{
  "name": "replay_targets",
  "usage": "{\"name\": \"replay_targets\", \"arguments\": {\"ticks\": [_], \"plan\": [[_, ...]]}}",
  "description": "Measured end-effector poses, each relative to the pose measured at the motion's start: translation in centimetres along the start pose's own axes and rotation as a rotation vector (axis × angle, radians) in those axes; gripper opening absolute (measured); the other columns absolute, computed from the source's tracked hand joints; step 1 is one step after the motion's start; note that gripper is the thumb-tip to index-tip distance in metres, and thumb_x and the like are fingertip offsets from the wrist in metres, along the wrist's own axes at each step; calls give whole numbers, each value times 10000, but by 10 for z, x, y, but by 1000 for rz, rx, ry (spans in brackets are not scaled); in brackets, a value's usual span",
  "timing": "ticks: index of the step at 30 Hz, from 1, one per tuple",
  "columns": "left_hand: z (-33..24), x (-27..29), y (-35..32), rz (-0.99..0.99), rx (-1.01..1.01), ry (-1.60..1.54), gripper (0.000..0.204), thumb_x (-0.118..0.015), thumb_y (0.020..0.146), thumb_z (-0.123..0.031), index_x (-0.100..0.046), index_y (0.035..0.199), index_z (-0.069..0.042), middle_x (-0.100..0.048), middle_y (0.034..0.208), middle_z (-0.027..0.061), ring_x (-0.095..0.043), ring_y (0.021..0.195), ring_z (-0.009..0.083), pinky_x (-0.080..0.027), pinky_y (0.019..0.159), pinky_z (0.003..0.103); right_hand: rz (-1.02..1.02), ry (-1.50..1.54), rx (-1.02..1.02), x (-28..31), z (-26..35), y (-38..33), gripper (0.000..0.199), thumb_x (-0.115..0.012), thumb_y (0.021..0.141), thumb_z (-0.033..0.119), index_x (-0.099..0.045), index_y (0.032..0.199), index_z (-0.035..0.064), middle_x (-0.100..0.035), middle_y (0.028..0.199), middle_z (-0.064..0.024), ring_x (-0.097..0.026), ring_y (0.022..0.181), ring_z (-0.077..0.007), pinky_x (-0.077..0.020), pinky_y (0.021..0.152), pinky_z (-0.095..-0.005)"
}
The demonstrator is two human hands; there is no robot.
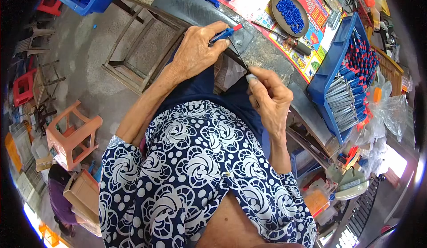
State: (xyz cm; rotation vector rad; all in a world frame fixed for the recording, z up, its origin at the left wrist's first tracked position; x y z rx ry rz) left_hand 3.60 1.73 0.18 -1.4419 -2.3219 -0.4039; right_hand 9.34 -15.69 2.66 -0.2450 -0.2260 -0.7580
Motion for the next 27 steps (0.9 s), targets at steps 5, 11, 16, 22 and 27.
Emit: {"name": "replay_targets", "arguments": {"ticks": [5, 11, 16, 22, 27], "plan": [[0, -2, 3, -27, -18, -33, 265, -575, 764, -122, -560, 969, 45, -607, 792, 150, -573, 690, 156, -452, 626, 286, 3, 506, -295, -1, -4, 4, 200, -531, 814, 71, -567, 981, -33, -528, 626, -87, -427, 422, -69, -249, 329, -165], [5, -6, 4, -57, -50, -12, 263, -576, 764, -123, -561, 969, 41, -608, 791, 152, -573, 686, 158, -452, 612, 292, 103, 916, -503, -1, -19, 6, 230, -490, 829, 75, -508, 1041, -14, -525, 675, -134, -419, 425, -97, -256, 314, -164], [2, -7, 5, -61, -47, -14, 261, -577, 763, -122, -563, 971, 34, -602, 760, 156, -570, 663, 160, -451, 591, 294, 231, 1244, -636, -2, -34, 6, 297, -421, 868, 118, -423, 1146, 14, -443, 741, -152, -349, 438, -92, -261, 306, -152], [3, -7, 4, -90, -9, -25, 254, -572, 763, -118, -564, 968, 31, -597, 709, 143, -565, 617, 153, -450, 565, 290, 313, 1498, -712, -9, -33, 6, 280, -409, 874, 126, -433, 1135, 28, -428, 745, -146, -350, 447, -96, -262, 311, -152], [9, -5, 7, -99, 18, -37, 253, -569, 763, -116, -561, 964, 37, -597, 694, 116, -563, 605, 136, -459, 575, 281, 169, 943, -470, -11, -28, 4, 279, -443, 867, 132, -436, 1126, 29, -478, 737, -157, -384, 448, -95, -260, 312, -150]]}}
Point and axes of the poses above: each hand's wrist, its own y-axis towards the middle knuckle, its own x-axis out of the back of the hand, z = x × y, the point moved 4 cm from there along y, towards the middle knuckle
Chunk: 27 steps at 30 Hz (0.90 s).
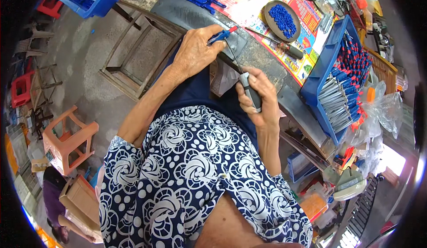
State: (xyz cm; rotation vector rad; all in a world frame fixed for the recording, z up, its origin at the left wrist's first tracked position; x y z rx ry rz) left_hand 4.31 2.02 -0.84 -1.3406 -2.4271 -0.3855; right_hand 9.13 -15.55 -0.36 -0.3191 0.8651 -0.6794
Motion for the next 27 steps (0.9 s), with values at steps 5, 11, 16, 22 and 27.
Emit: {"name": "replay_targets", "arguments": {"ticks": [5, 11, 16, 22, 27], "plan": [[0, 1, 6, 145, 127, -70, 220, -558, 762, -138, -573, 913, 21, -573, 656, 52, -525, 562, 93, -427, 474, 232, -54, -248, 209, -5, 3, -5, 272, -492, 849, 130, -499, 1069, -30, -542, 686, -113, -441, 444, -76, -266, 327, -150], [3, 1, 6, 166, 172, -202, 217, -556, 769, -151, -572, 919, 4, -564, 653, 24, -503, 552, 66, -390, 434, 201, -58, -437, 316, 1, 7, 5, 262, -514, 840, 127, -529, 1048, -31, -548, 689, -86, -448, 448, -72, -283, 343, -168], [3, 1, 7, 174, 183, -209, 219, -558, 773, -155, -573, 926, 1, -561, 645, 23, -485, 526, 61, -380, 426, 199, -66, -486, 331, 4, 10, 8, 244, -534, 833, 114, -548, 1040, -15, -551, 682, -67, -443, 451, -63, -282, 355, -164], [1, 3, 8, 190, 197, -250, 196, -550, 780, -160, -574, 901, -8, -546, 623, 17, -451, 476, 54, -364, 413, 192, -113, -795, 496, 5, 12, 8, 237, -558, 817, 70, -569, 1047, 12, -526, 666, -8, -435, 485, -42, -306, 406, -162], [2, 2, 8, 210, 197, -258, 172, -540, 779, -153, -572, 872, -13, -539, 612, 16, -446, 462, 52, -357, 407, 187, -114, -937, 622, 4, 13, 7, 236, -562, 808, 41, -579, 1042, 22, -518, 674, 8, -438, 511, -35, -324, 436, -160]]}}
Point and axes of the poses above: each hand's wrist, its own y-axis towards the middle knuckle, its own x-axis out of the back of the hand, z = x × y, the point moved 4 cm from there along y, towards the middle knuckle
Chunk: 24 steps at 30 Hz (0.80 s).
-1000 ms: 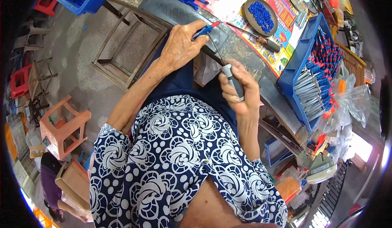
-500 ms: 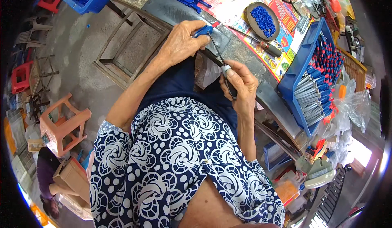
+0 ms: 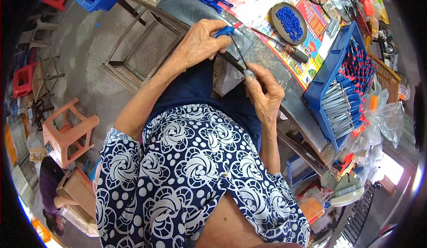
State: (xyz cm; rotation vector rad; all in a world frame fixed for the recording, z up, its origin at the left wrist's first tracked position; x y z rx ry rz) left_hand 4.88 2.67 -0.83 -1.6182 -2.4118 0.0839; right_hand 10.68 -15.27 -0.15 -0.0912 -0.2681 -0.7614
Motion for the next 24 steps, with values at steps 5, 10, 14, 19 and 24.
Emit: {"name": "replay_targets", "arguments": {"ticks": [5, 10, 14, 19, 24], "plan": [[2, -1, 0, -17, 15, -7, 170, -536, 775, -140, -580, 879, -13, -539, 608, 18, -448, 455, 52, -357, 402, 187, 18, -20, 18, -1, 3, 1, 228, -556, 818, 53, -578, 1044, 27, -510, 657, 18, -432, 503, -34, -324, 435, -159], [3, -1, 1, -24, 4, 8, 183, -539, 775, -140, -583, 900, -13, -540, 609, 18, -451, 449, 53, -361, 402, 186, 6, 55, -77, -4, 4, -4, 227, -554, 832, 78, -570, 1053, 31, -525, 651, 4, -430, 477, -33, -305, 403, -158], [0, -1, 0, -92, -23, 0, 145, -532, 719, -139, -552, 725, 5, -559, 551, 60, -493, 415, 100, -405, 404, 253, 0, 130, -125, -4, 1, -5, 228, -558, 838, 98, -567, 1056, 33, -540, 654, -7, -433, 465, -30, -291, 379, -156], [3, -3, 1, -160, -93, 123, 186, -530, 726, -153, -536, 741, 33, -550, 565, 137, -534, 475, 222, -437, 490, 335, -1, 48, -96, -2, 2, -6, 228, -556, 839, 97, -566, 1057, 33, -535, 649, 2, -438, 481, -30, -304, 403, -158], [-5, -5, -1, -190, -121, 222, 211, -525, 737, -165, -529, 771, 43, -544, 623, 217, -552, 600, 364, -434, 594, 415, -11, -187, 40, 3, 11, -5, 229, -567, 822, 65, -567, 1047, 24, -549, 664, -2, -458, 531, -39, -366, 450, -199]]}}
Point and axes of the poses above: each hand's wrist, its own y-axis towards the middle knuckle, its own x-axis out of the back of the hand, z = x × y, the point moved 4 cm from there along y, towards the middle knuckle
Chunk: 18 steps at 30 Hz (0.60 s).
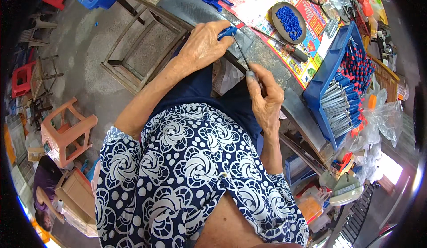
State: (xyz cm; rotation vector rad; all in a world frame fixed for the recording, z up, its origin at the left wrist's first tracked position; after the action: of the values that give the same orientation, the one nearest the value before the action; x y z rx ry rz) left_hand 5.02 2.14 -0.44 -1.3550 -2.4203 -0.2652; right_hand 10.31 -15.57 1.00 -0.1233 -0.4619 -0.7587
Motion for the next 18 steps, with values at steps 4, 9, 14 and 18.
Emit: {"name": "replay_targets", "arguments": {"ticks": [4, 9, 14, 18], "plan": [[-7, -2, -4, -10, -130, 226, 235, -531, 779, -159, -542, 913, 33, -573, 689, 209, -576, 635, 332, -438, 580, 389, -33, -397, 329, 7, 28, -3, 295, -587, 746, -20, -582, 1032, 52, -558, 732, -66, -502, 546, -150, -423, 513, -262], [-19, -5, -8, 17, -196, 339, 203, -539, 773, -151, -537, 877, 25, -553, 727, 258, -544, 715, 408, -420, 612, 446, 5, -924, 529, 11, 50, -7, 371, -616, 654, -7, -600, 1007, 104, -543, 804, -85, -540, 628, -224, -447, 551, -281], [-17, -9, -7, -4, -251, 415, 175, -517, 779, -125, -537, 740, 45, -566, 687, 190, -584, 591, 354, -484, 524, 405, -6, -993, 608, 7, 46, -10, 367, -620, 638, -5, -601, 992, 90, -555, 825, -88, -558, 669, -230, -455, 567, -293], [-19, -10, -8, -8, -290, 346, 142, -545, 764, -118, -525, 819, 11, -532, 635, 244, -529, 650, 417, -408, 559, 462, -34, -567, 441, 11, 29, -7, 298, -591, 701, -40, -588, 990, 35, -564, 756, -95, -570, 648, -201, -462, 597, -281]]}}
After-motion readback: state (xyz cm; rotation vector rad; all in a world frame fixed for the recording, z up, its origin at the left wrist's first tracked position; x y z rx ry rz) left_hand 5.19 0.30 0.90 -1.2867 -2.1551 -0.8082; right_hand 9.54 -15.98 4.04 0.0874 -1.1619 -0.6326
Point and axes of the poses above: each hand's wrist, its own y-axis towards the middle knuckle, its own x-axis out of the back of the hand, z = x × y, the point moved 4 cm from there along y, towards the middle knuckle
